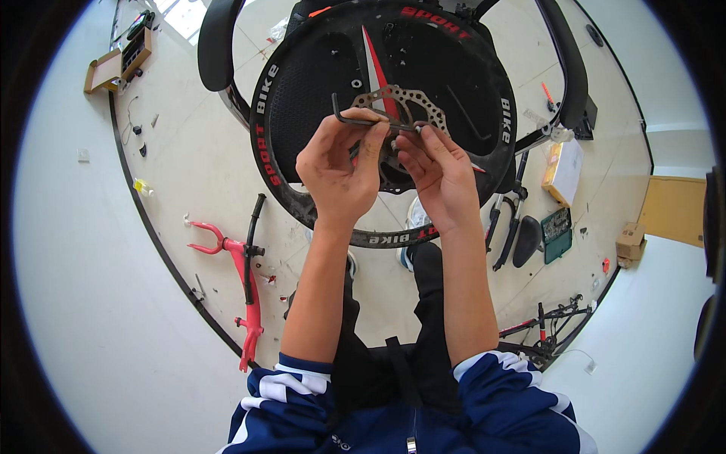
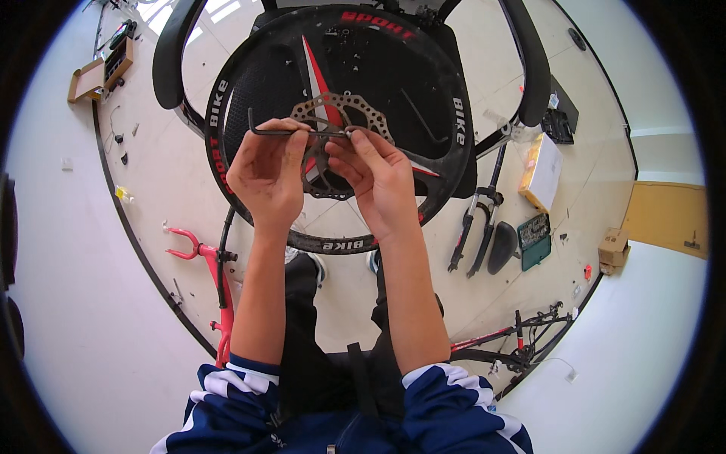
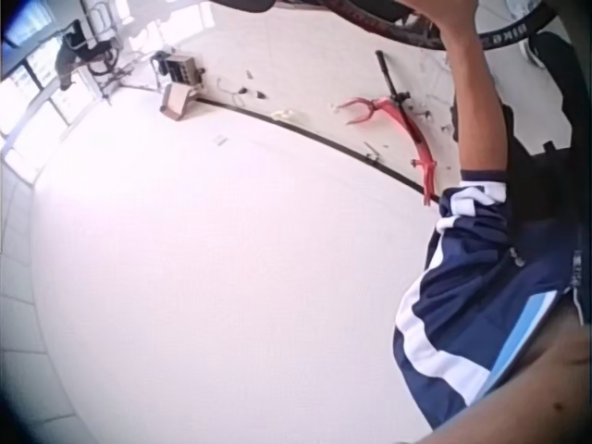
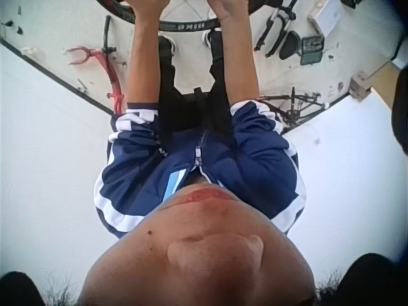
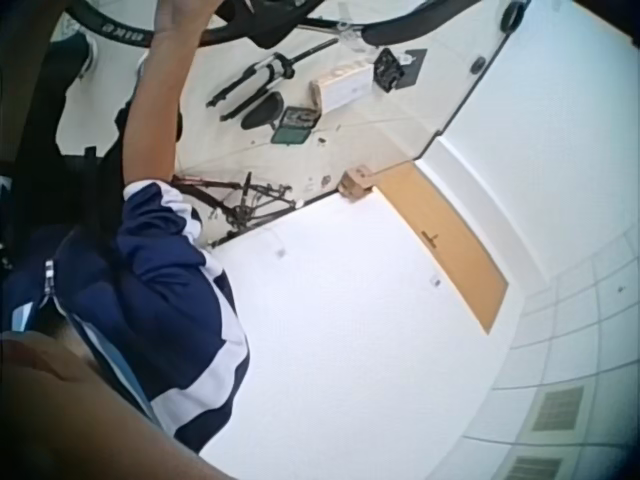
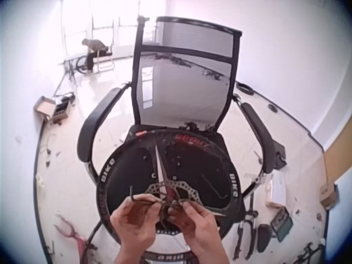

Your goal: The person installs a disc brake rotor onto a bicycle wheel hub, aligning the rotor and inserting multiple bolts by hand. They tighten each bolt and then place the assembled wheel on the floor.

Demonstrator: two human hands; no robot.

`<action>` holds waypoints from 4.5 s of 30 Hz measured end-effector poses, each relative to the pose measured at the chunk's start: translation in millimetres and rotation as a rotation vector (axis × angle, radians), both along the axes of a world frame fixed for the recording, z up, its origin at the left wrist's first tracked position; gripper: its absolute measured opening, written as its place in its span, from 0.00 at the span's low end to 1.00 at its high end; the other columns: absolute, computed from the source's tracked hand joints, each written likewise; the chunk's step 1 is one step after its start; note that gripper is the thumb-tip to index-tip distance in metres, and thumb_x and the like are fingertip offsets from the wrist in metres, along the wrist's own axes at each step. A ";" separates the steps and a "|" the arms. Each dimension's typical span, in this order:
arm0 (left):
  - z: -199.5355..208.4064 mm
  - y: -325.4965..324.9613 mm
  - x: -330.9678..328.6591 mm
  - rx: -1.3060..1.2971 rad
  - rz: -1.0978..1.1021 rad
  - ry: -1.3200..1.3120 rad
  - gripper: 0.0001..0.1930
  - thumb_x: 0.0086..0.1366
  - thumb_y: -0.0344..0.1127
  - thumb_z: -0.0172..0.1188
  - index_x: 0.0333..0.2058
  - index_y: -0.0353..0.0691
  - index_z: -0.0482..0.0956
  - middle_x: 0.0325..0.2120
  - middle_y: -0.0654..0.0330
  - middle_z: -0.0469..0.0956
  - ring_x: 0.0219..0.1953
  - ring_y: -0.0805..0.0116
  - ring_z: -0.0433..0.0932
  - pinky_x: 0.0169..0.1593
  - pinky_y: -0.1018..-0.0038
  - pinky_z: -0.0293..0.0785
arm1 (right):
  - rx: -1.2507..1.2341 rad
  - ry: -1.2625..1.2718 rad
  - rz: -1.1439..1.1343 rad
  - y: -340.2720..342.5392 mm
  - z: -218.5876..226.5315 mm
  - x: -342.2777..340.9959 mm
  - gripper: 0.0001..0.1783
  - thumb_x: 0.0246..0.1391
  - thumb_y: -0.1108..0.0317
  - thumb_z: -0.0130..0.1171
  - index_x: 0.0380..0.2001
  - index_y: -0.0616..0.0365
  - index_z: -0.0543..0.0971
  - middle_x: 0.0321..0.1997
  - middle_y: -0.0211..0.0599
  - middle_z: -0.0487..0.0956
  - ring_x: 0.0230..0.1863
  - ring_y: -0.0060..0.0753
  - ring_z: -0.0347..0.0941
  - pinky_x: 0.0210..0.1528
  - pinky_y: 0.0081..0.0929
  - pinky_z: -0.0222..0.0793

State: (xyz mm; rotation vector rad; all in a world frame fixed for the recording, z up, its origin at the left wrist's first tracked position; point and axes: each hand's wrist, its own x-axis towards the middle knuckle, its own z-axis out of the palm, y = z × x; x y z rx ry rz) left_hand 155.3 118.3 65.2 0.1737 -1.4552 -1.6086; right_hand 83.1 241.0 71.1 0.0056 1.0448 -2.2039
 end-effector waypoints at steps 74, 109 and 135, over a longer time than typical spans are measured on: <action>-10.6 8.3 -3.8 -0.725 0.282 -0.491 0.15 0.46 0.27 0.70 0.37 0.41 0.86 0.37 0.62 0.80 0.45 0.59 0.75 0.50 0.65 0.65 | 0.796 1.234 -0.268 10.1 -13.5 -1.4 0.07 0.54 0.80 0.65 0.38 0.64 0.85 0.36 0.37 0.85 0.32 0.24 0.83 0.36 0.19 0.77; -23.3 7.1 -16.0 -0.720 0.196 -0.417 0.10 0.48 0.28 0.71 0.32 0.43 0.88 0.30 0.68 0.81 0.39 0.66 0.76 0.47 0.67 0.63 | 0.830 1.393 -0.294 9.8 -8.9 -7.1 0.06 0.51 0.77 0.70 0.33 0.63 0.85 0.30 0.36 0.84 0.27 0.26 0.81 0.32 0.20 0.75; -24.5 10.6 -15.9 -0.794 0.229 -0.431 0.09 0.48 0.28 0.71 0.31 0.42 0.88 0.30 0.66 0.79 0.39 0.65 0.75 0.47 0.65 0.63 | 0.666 1.064 -0.324 14.0 -10.9 -3.2 0.07 0.51 0.79 0.69 0.35 0.63 0.86 0.32 0.38 0.87 0.30 0.24 0.83 0.35 0.19 0.76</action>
